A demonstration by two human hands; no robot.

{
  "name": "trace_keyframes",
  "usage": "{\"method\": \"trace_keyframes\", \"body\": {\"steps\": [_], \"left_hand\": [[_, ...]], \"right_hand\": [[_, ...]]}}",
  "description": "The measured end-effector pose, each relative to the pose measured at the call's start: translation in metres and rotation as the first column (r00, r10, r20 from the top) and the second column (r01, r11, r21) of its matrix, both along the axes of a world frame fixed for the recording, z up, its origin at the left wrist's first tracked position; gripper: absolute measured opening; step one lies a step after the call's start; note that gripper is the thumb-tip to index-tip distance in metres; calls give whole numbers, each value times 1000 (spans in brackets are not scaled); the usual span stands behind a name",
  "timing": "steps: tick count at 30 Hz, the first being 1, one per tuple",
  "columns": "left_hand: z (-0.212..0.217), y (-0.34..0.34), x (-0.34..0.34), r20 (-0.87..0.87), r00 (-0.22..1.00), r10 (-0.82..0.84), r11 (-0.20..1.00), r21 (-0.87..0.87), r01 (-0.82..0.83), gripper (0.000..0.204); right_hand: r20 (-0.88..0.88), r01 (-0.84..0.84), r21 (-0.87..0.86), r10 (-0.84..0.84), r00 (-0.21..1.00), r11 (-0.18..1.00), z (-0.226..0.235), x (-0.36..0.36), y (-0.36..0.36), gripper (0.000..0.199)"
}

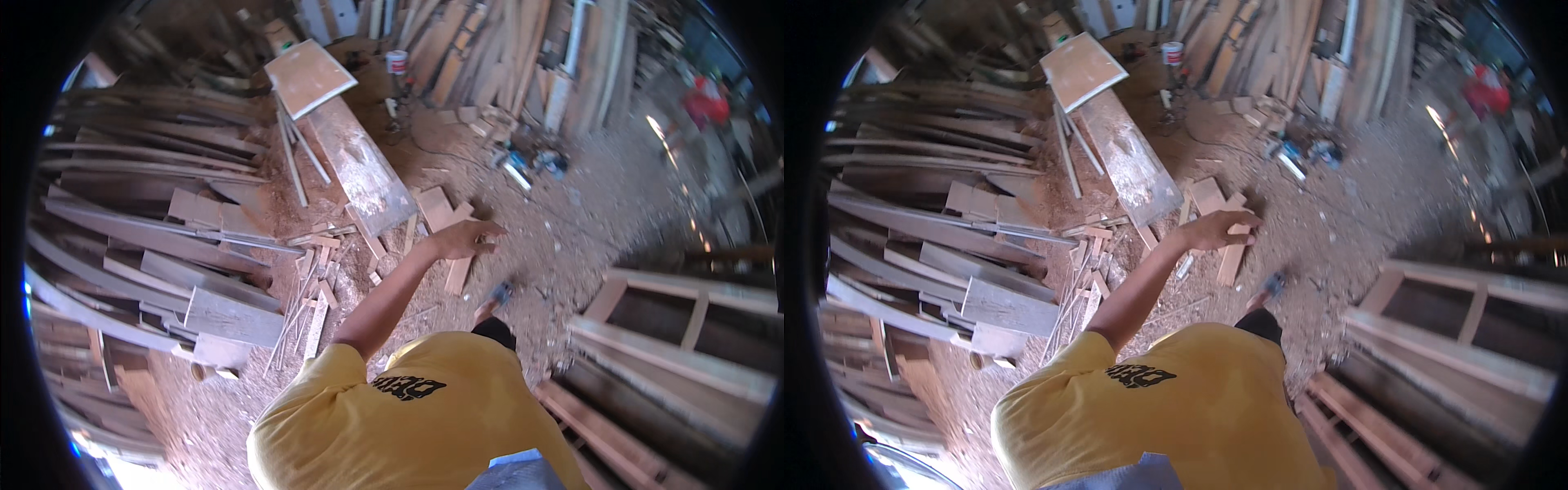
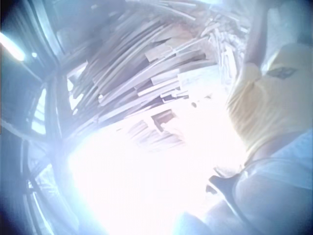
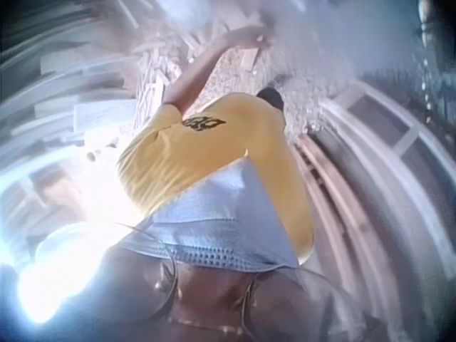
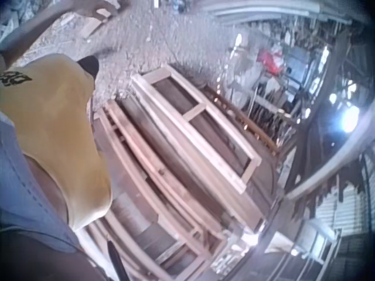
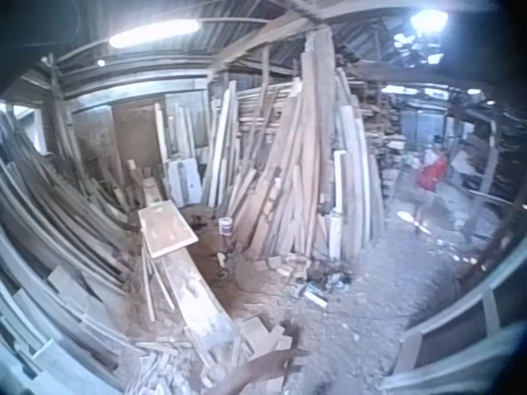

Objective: The person measures wooden panels and frames with a tape measure, marks them, and uses a circular saw to cut a wooden piece while working in a woodworking shop.

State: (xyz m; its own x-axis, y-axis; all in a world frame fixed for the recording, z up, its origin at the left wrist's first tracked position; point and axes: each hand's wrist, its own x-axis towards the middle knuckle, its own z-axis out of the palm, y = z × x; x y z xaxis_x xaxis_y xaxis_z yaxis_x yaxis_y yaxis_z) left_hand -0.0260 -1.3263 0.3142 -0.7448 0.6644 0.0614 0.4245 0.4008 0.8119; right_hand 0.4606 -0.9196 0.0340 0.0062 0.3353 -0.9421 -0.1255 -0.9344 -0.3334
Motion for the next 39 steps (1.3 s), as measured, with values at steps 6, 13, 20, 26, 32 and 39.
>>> {"method": "trace_keyframes", "body": {"steps": [6, 13, 20, 26, 32, 39], "left_hand": [[-98, -85, -126, -175, 811, 558, 548, -656, -519, 55], [-150, -109, -138, 152, 565, 811, 524, -619, -585, 56], [-179, -77, -258, 34, 298, 954, 281, -455, -845, 37], [-177, -139, -505, -44, 52, 998, 42, -209, -977, 33], [-154, -270, -704, -104, -42, 994, -60, -178, -982, 61], [-182, -413, -808, -74, -311, 948, -316, -372, -873, 85]], "right_hand": [[-7, -251, -50, 251, 968, 967, -37, -264, 123, 25], [-414, -597, 48, 559, 718, 801, -36, -652, 190, 27], [-480, -657, 560, 844, 239, 505, 119, -1052, 35, 31], [4, -705, 709, 1000, -2, -5, 212, -1207, -140, 47], [-49, -632, 774, 994, -98, -24, 213, -1320, -217, 36], [-17, -639, 764, 987, -161, -91, 252, -1455, -269, 35]]}}
